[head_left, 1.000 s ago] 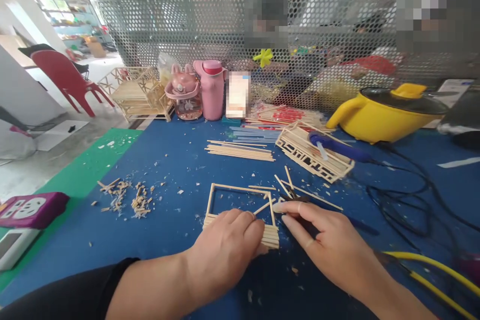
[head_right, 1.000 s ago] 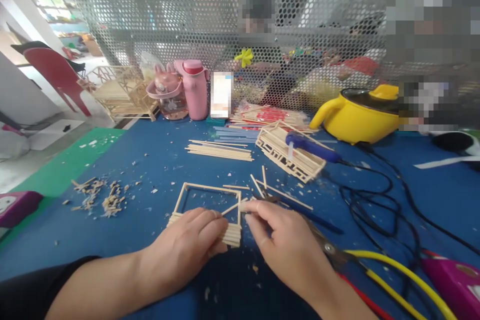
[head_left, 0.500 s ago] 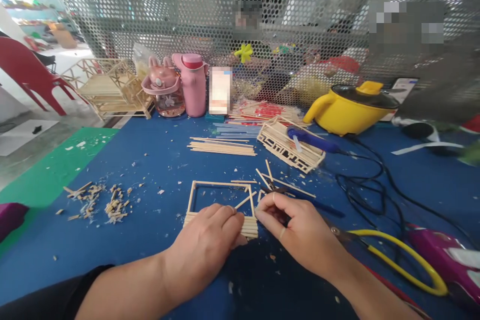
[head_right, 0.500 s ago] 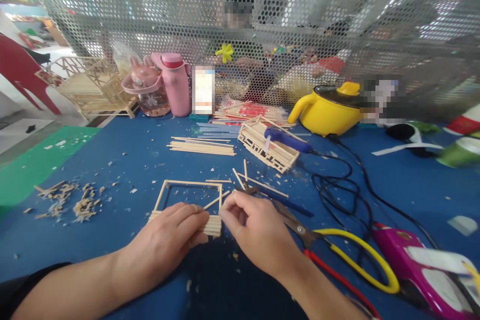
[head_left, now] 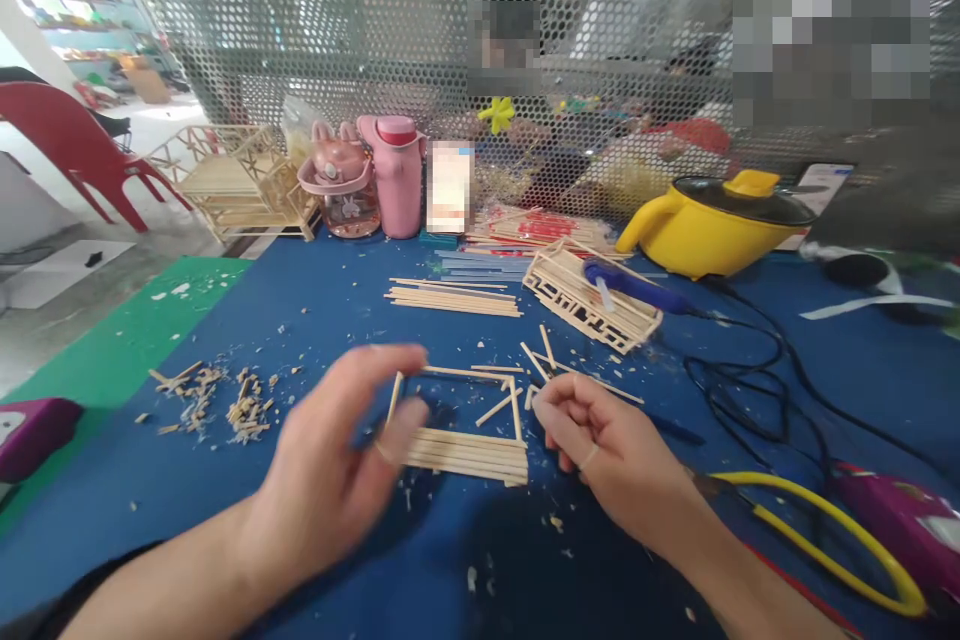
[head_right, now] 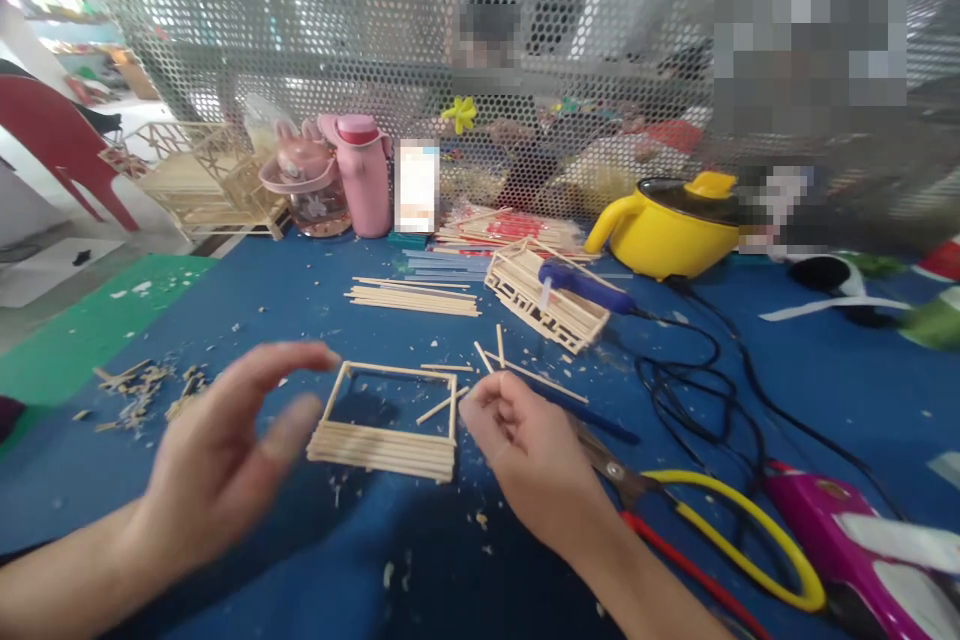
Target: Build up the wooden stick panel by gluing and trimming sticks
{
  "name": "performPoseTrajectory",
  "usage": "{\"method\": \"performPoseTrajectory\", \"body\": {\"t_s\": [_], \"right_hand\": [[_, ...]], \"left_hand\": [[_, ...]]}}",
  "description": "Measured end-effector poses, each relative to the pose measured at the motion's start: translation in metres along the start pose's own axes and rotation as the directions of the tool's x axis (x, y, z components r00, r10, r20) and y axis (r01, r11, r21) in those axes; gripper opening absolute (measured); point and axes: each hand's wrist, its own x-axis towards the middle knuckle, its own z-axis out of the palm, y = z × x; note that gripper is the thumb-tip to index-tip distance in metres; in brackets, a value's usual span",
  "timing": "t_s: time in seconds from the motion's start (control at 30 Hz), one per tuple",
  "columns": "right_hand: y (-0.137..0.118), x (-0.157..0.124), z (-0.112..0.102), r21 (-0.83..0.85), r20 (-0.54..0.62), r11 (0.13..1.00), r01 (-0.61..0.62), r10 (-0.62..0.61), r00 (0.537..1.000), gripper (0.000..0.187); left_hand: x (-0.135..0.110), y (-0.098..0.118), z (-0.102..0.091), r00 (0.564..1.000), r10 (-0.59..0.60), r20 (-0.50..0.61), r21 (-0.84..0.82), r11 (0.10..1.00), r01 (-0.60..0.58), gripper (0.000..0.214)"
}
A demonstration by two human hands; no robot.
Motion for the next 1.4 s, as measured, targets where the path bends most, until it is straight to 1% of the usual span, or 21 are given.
{"method": "performPoseTrajectory", "body": {"t_s": [0.03, 0.07, 0.13, 0.2, 0.23, 0.27, 0.33, 0.37, 0.47, 0.63, 0.7, 0.9, 1.03, 1.07, 1.1, 1.13, 1.2, 1.23, 1.27, 1.3, 1.4], "right_hand": [[0.0, -0.001, 0.001, -0.024, 0.008, 1.0, -0.002, 0.002, 1.0, 0.025], [0.0, -0.002, 0.001, -0.059, 0.007, 0.998, 0.018, -0.018, 1.0, 0.024], [-0.002, -0.005, 0.003, -0.163, -0.04, 0.976, 0.147, -0.155, 0.987, 0.02], [-0.003, -0.007, 0.005, -0.289, -0.081, 0.888, 0.357, -0.395, 0.915, 0.01], [-0.003, -0.008, 0.008, -0.345, -0.079, 0.818, 0.461, -0.514, 0.854, 0.005], [-0.004, -0.008, 0.01, -0.396, -0.065, 0.739, 0.545, -0.615, 0.786, 0.01], [-0.005, -0.007, 0.017, -0.49, -0.015, 0.601, 0.631, -0.73, 0.684, 0.021], [-0.005, -0.005, 0.02, -0.533, 0.008, 0.557, 0.637, -0.75, 0.662, 0.023], [-0.008, 0.001, 0.027, -0.612, 0.064, 0.511, 0.603, -0.729, 0.682, 0.021], [-0.021, 0.005, 0.03, -0.565, 0.109, 0.554, 0.611, -0.684, 0.721, 0.02], [-0.025, 0.003, 0.035, -0.554, 0.111, 0.545, 0.629, -0.701, 0.705, 0.02], [-0.014, -0.006, 0.058, -0.556, 0.171, 0.428, 0.712, -0.78, 0.602, 0.033], [-0.007, -0.005, 0.061, -0.498, 0.169, 0.47, 0.729, -0.772, 0.613, 0.04], [-0.006, -0.004, 0.061, -0.488, 0.169, 0.485, 0.725, -0.763, 0.624, 0.042], [-0.006, -0.004, 0.061, -0.482, 0.167, 0.5, 0.72, -0.754, 0.636, 0.043], [-0.007, -0.004, 0.061, -0.478, 0.165, 0.513, 0.713, -0.745, 0.646, 0.044], [-0.009, -0.004, 0.062, -0.475, 0.164, 0.531, 0.702, -0.73, 0.664, 0.044], [-0.01, -0.004, 0.061, -0.476, 0.166, 0.537, 0.697, -0.723, 0.671, 0.043], [-0.012, -0.005, 0.06, -0.477, 0.174, 0.538, 0.695, -0.717, 0.675, 0.041], [-0.014, -0.005, 0.057, -0.477, 0.184, 0.536, 0.696, -0.714, 0.676, 0.039], [-0.024, -0.006, 0.036, -0.497, 0.104, 0.549, 0.672, -0.732, 0.674, 0.039]], "left_hand": [[0.003, -0.006, -0.006, 0.98, -0.193, -0.057, -0.079, 0.979, 0.188, 0.028], [0.005, -0.013, -0.011, 0.928, -0.372, -0.011, -0.158, 0.917, 0.365, 0.029], [0.007, -0.027, -0.014, 0.76, -0.618, 0.199, -0.262, 0.714, 0.649, 0.032], [0.004, -0.037, -0.011, 0.621, -0.682, 0.386, -0.287, 0.551, 0.783, 0.032], [0.002, -0.04, -0.009, 0.584, -0.678, 0.446, -0.297, 0.504, 0.811, 0.032], [0.0, -0.041, -0.007, 0.564, -0.665, 0.489, -0.307, 0.474, 0.825, 0.033], [-0.003, -0.04, -0.004, 0.552, -0.634, 0.542, -0.333, 0.441, 0.833, 0.037], [-0.003, -0.039, -0.003, 0.551, -0.62, 0.559, -0.343, 0.432, 0.834, 0.04], [-0.004, -0.036, -0.003, 0.566, -0.581, 0.585, -0.36, 0.439, 0.823, 0.05], [-0.007, -0.035, 0.0, 0.563, -0.576, 0.592, -0.382, 0.414, 0.826, 0.058], [-0.007, -0.035, 0.002, 0.551, -0.595, 0.585, -0.398, 0.381, 0.835, 0.06], [-0.005, -0.031, 0.002, 0.535, -0.604, 0.59, -0.419, 0.337, 0.843, 0.058], [-0.005, -0.033, -0.001, 0.498, -0.651, 0.573, -0.375, 0.331, 0.866, 0.046], [-0.006, -0.034, -0.002, 0.523, -0.675, 0.519, -0.356, 0.386, 0.851, 0.043], [-0.006, -0.036, -0.003, 0.581, -0.692, 0.429, -0.326, 0.481, 0.814, 0.042], [-0.007, -0.038, -0.005, 0.667, -0.679, 0.306, -0.275, 0.608, 0.745, 0.041], [-0.008, -0.041, -0.009, 0.862, -0.5, 0.089, -0.1, 0.856, 0.507, 0.041], [-0.008, -0.041, -0.01, 0.932, -0.359, 0.047, -0.004, 0.933, 0.359, 0.039], [-0.009, -0.041, -0.012, 0.974, -0.221, 0.055, 0.069, 0.974, 0.217, 0.037], [-0.01, -0.04, -0.012, 0.99, -0.106, 0.09, 0.106, 0.99, 0.097, 0.035], [-0.013, -0.033, -0.009, 0.984, 0.086, 0.155, 0.128, 0.986, -0.107, 0.033]]}}
